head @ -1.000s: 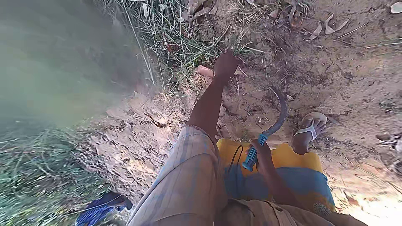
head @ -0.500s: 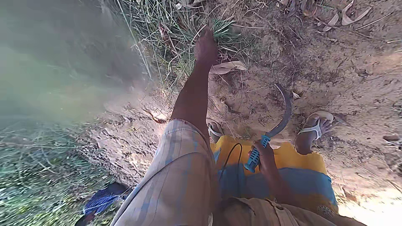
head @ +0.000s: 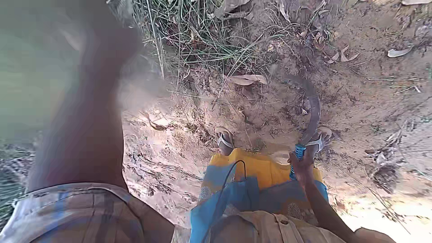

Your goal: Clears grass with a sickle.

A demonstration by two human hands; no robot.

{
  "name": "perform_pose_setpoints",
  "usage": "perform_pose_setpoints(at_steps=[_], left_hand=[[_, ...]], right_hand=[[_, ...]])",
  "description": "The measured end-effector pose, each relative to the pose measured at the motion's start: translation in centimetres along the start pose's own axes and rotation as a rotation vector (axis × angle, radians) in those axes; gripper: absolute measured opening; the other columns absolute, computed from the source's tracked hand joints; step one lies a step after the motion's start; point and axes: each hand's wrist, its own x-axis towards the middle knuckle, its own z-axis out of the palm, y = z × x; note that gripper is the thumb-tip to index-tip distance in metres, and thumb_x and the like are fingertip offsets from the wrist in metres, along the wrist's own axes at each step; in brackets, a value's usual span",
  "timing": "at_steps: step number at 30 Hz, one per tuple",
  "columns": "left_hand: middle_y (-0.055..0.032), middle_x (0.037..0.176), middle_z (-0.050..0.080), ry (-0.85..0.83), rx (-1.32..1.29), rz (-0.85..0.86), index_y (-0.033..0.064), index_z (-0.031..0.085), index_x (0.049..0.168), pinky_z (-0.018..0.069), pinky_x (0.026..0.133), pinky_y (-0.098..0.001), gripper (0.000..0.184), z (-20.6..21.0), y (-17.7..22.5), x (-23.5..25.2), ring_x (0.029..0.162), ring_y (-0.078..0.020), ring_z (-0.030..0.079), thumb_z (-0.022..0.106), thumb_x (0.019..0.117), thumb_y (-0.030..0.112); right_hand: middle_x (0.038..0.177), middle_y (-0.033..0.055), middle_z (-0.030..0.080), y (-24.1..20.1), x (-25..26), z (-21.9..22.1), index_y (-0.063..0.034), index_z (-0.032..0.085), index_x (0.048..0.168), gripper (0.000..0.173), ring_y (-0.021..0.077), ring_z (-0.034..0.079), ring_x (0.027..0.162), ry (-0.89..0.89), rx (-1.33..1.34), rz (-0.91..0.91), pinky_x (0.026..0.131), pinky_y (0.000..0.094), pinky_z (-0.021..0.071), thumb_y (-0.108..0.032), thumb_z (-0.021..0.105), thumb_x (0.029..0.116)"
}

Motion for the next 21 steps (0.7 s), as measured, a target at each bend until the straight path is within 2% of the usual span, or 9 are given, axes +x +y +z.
perform_pose_setpoints(at_steps=[3,5,7,9,11,13,15,18,21], left_hand=[[-0.029,0.118,0.067,-0.005,-0.336,0.667,-0.0028,0.066,0.124,0.0494,0.075,-0.0699,0.035,4.1,10.9,-10.6,0.095,-0.0509,0.068,0.047,0.1077,0.021],[-0.0221,0.142,0.06,-0.181,-0.425,0.868,0.003,0.062,0.137,0.0563,0.074,-0.0598,0.037,8.9,17.7,-13.2,0.098,-0.0414,0.072,0.052,0.1059,0.02],[-0.0185,0.169,0.026,-0.39,-0.338,0.685,0.0109,0.029,0.163,0.0552,0.083,-0.0567,0.062,11.7,23.2,-11.5,0.109,-0.0419,0.068,0.052,0.1061,0.019],[-0.0192,0.172,0.012,-0.403,-0.24,0.428,0.0102,0.01,0.167,0.055,0.091,-0.0546,0.075,14.3,26.0,-7.1,0.12,-0.0427,0.064,0.052,0.1063,0.022],[-0.0313,0.159,0.035,-0.407,-0.165,0.302,-0.0067,0.029,0.157,0.05,0.099,-0.0604,0.062,15.8,26.4,-4.0,0.129,-0.0483,0.057,0.051,0.1078,0.025],[-0.0349,0.141,0.053,-0.465,-0.084,0.343,-0.0124,0.05,0.138,0.0467,0.1,-0.0668,0.04,15.5,25.1,-3.4,0.129,-0.0519,0.055,0.047,0.1079,0.014],[-0.0341,0.137,0.056,-0.484,-0.099,0.383,-0.0075,0.052,0.139,0.0446,0.102,-0.0684,0.036,14.6,23.4,-3.3,0.131,-0.0525,0.054,0.041,0.1079,0.009],[-0.0334,0.138,0.057,-0.448,-0.207,0.318,-0.0021,0.053,0.143,0.0428,0.105,-0.0674,0.042,14.9,21.5,-2.6,0.132,-0.0506,0.054,0.036,0.1116,0.02],[-0.0315,0.135,0.06,-0.416,-0.305,0.29,-0.002,0.058,0.138,0.042,0.109,-0.0626,0.043,16.3,21.2,-2.3,0.132,-0.0468,0.056,0.035,0.1125,0.024]], right_hand=[[0.085,0.0165,0.066,-0.7,1.5,-0.5,0.008,0.049,0.136,0.044,0.0224,0.066,0.066,0.013,-0.017,0.056,0.066,0.0425,0.0563,-0.013,0.063,0.0993],[0.09,0.0189,0.065,-0.3,2.4,-0.5,0.0095,0.049,0.135,0.044,0.0237,0.066,0.068,0.063,-0.015,0.061,0.067,0.0434,0.0568,-0.012,0.063,0.0987],[0.101,0.0258,0.065,0.2,3.2,-0.8,0.0108,0.05,0.136,0.047,0.0319,0.068,0.08,0.128,-0.043,0.042,0.075,0.0516,0.0565,-0.012,0.065,0.0971],[0.105,0.0284,0.065,0.0,4.5,-1.0,0.0113,0.049,0.138,0.053,0.0363,0.066,0.087,0.18,-0.091,-0.032,0.08,0.0555,0.0525,-0.015,0.066,0.0955],[0.097,0.0242,0.067,-0.8,6.1,-1.3,0.0092,0.053,0.136,0.052,0.0326,0.067,0.08,0.199,-0.135,-0.126,0.075,0.0531,0.0538,-0.02,0.066,0.0946],[0.088,0.0174,0.066,-2.6,7.5,-1.5,0.004,0.056,0.128,0.043,0.0267,0.066,0.072,0.145,-0.129,-0.197,0.07,0.0492,0.0547,-0.021,0.065,0.0951],[0.081,0.0161,0.067,-5.1,8.4,-0.9,0.0007,0.057,0.127,0.04,0.0286,0.067,0.067,0.126,-0.096,-0.274,0.065,0.0524,0.0538,-0.021,0.065,0.0943],[0.087,0.0227,0.064,-9.3,9.0,0.1,0.0047,0.052,0.132,0.042,0.036,0.064,0.07,0.07,-0.059,-0.367,0.064,0.0565,0.0513,-0.019,0.064,0.1],[0.096,0.029,0.065,-9.6,10.0,3.2,0.0074,0.049,0.134,0.043,0.0457,0.067,0.084,0.016,-0.153,-0.351,0.072,0.063,0.0521,-0.019,0.06,0.1023]])
